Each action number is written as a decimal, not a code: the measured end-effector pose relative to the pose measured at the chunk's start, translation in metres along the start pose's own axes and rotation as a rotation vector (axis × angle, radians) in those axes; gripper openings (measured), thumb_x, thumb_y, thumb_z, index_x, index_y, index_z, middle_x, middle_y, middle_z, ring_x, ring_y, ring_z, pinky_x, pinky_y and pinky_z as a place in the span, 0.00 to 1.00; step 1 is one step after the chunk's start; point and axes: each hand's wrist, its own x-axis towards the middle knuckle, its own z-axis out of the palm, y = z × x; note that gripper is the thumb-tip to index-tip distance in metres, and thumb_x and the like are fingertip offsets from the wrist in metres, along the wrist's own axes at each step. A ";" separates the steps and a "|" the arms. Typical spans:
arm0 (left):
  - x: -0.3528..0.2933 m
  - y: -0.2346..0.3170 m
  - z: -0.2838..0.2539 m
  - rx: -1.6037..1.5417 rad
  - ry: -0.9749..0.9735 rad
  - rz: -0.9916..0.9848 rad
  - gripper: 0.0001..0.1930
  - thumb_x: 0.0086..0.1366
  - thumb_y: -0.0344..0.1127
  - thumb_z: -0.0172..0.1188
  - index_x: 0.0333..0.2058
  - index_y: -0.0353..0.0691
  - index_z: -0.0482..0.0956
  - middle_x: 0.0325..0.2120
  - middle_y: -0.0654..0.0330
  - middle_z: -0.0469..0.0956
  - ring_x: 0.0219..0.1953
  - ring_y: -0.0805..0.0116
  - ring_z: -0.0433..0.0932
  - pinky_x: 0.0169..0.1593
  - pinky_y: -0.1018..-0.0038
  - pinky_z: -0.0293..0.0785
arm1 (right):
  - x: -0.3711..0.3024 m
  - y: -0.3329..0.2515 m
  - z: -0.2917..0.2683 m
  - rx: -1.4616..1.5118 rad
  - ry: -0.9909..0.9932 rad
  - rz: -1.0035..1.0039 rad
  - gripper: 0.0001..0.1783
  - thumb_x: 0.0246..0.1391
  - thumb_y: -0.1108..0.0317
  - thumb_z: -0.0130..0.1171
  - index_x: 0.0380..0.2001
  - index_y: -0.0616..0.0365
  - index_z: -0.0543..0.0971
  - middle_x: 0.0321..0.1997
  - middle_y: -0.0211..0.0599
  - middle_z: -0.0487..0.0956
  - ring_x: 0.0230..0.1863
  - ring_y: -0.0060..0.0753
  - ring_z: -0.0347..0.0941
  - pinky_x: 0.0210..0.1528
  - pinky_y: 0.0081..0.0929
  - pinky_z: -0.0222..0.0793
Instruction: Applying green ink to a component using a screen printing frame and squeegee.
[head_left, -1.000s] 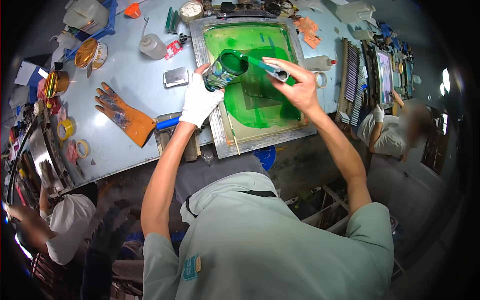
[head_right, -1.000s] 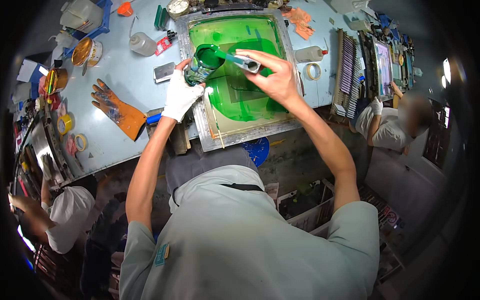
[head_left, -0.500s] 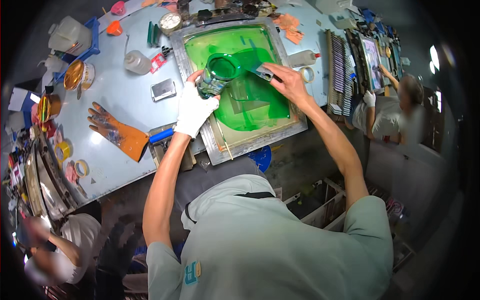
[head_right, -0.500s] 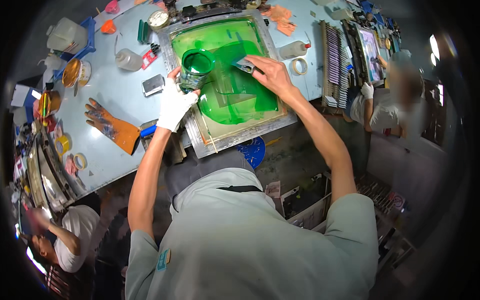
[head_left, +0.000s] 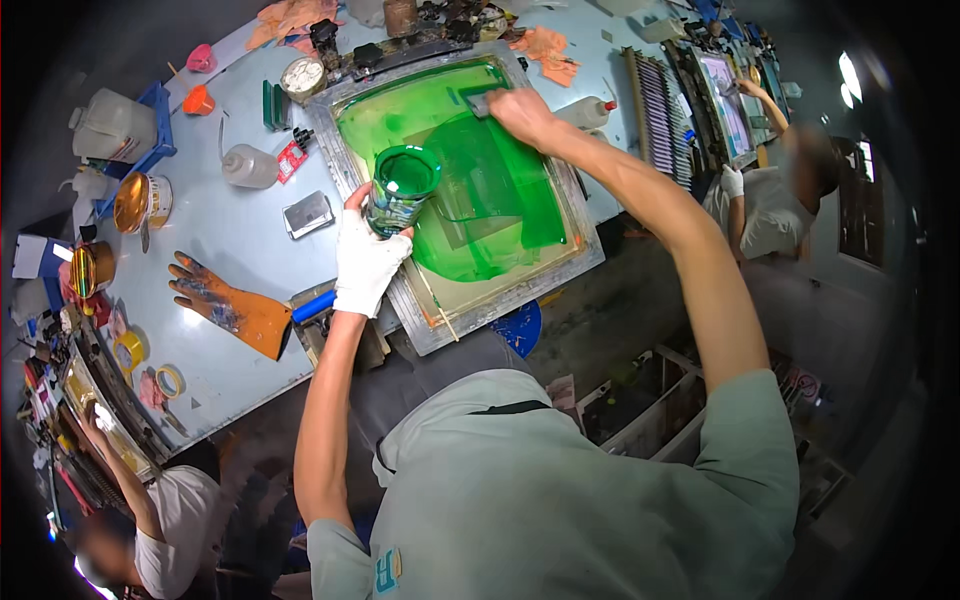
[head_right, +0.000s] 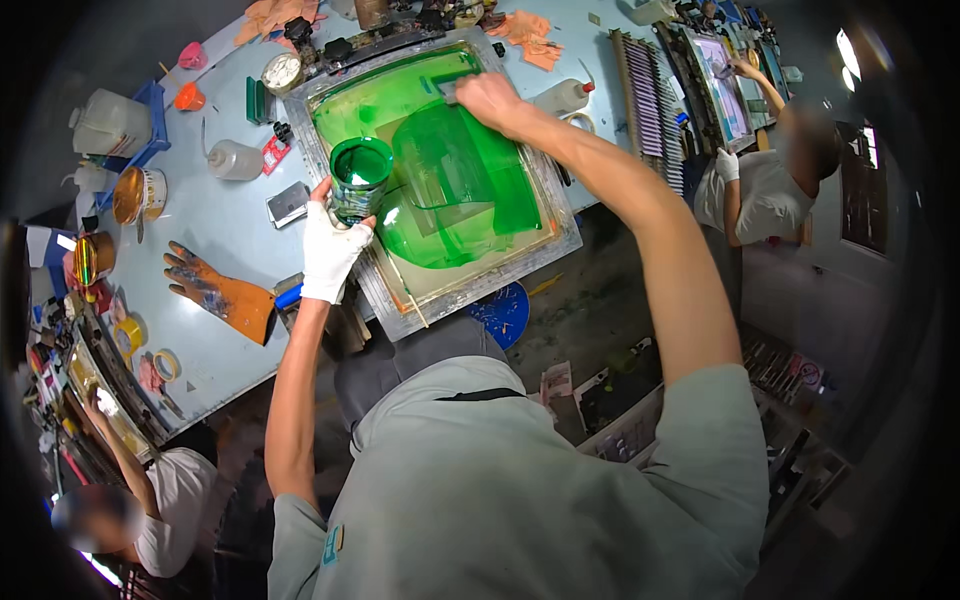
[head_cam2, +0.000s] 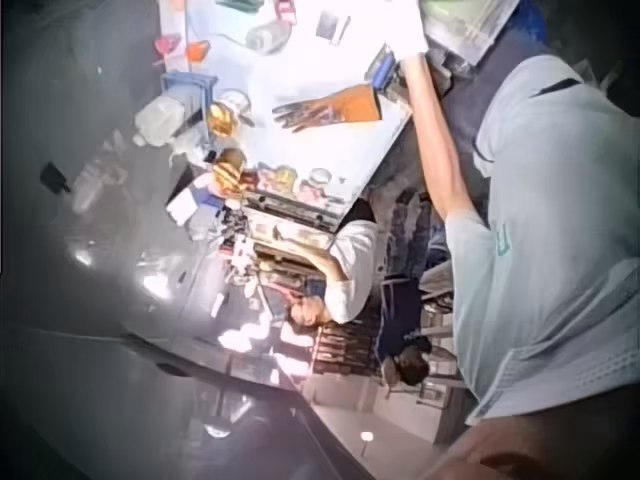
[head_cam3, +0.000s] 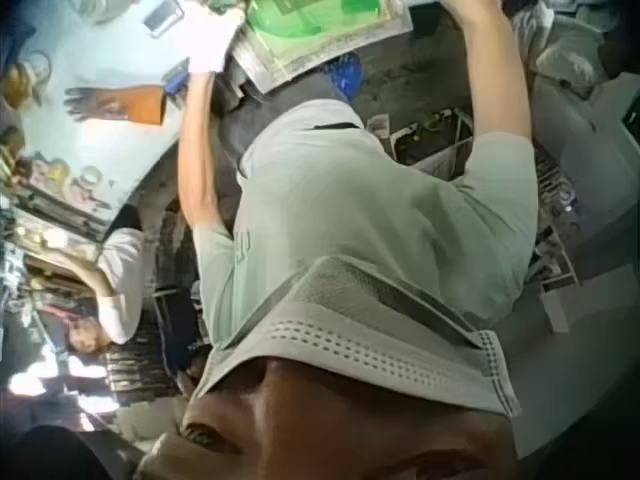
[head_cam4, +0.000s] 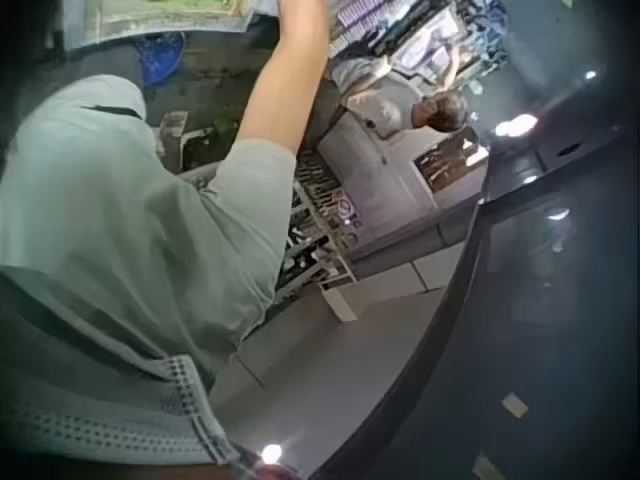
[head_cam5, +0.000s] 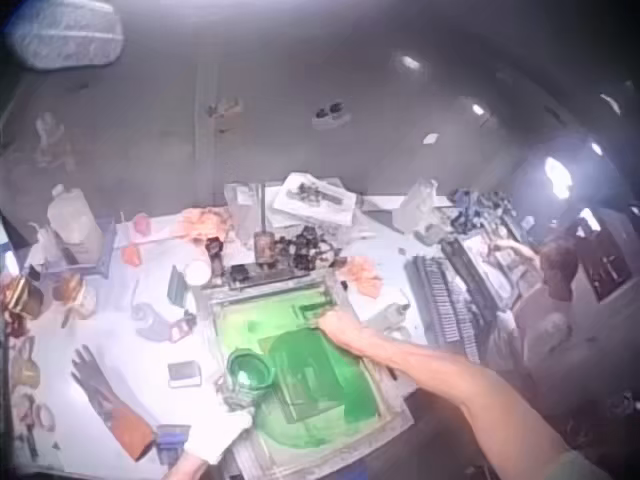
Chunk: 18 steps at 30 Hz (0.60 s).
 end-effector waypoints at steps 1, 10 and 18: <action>0.000 0.001 0.000 -0.053 -0.004 -0.025 0.43 0.47 0.27 0.71 0.64 0.35 0.63 0.51 0.49 0.73 0.54 0.57 0.74 0.59 0.66 0.70 | 0.012 0.004 0.004 -0.008 0.010 -0.012 0.06 0.47 0.73 0.56 0.27 0.62 0.81 0.32 0.52 0.83 0.35 0.54 0.82 0.35 0.46 0.78; -0.001 -0.023 -0.001 -0.364 -0.010 0.049 0.41 0.48 0.24 0.71 0.63 0.36 0.64 0.50 0.51 0.74 0.52 0.62 0.76 0.57 0.70 0.73 | 0.031 0.022 -0.019 0.196 -0.219 0.596 0.22 0.48 0.54 0.65 0.31 0.67 0.85 0.32 0.58 0.84 0.37 0.57 0.83 0.42 0.48 0.79; -0.007 -0.002 -0.017 0.097 0.082 0.145 0.41 0.48 0.25 0.70 0.63 0.37 0.64 0.50 0.50 0.74 0.51 0.62 0.77 0.56 0.70 0.73 | 0.084 0.044 0.003 0.187 -0.204 0.677 0.26 0.48 0.51 0.64 0.36 0.67 0.85 0.38 0.59 0.84 0.42 0.58 0.82 0.48 0.47 0.78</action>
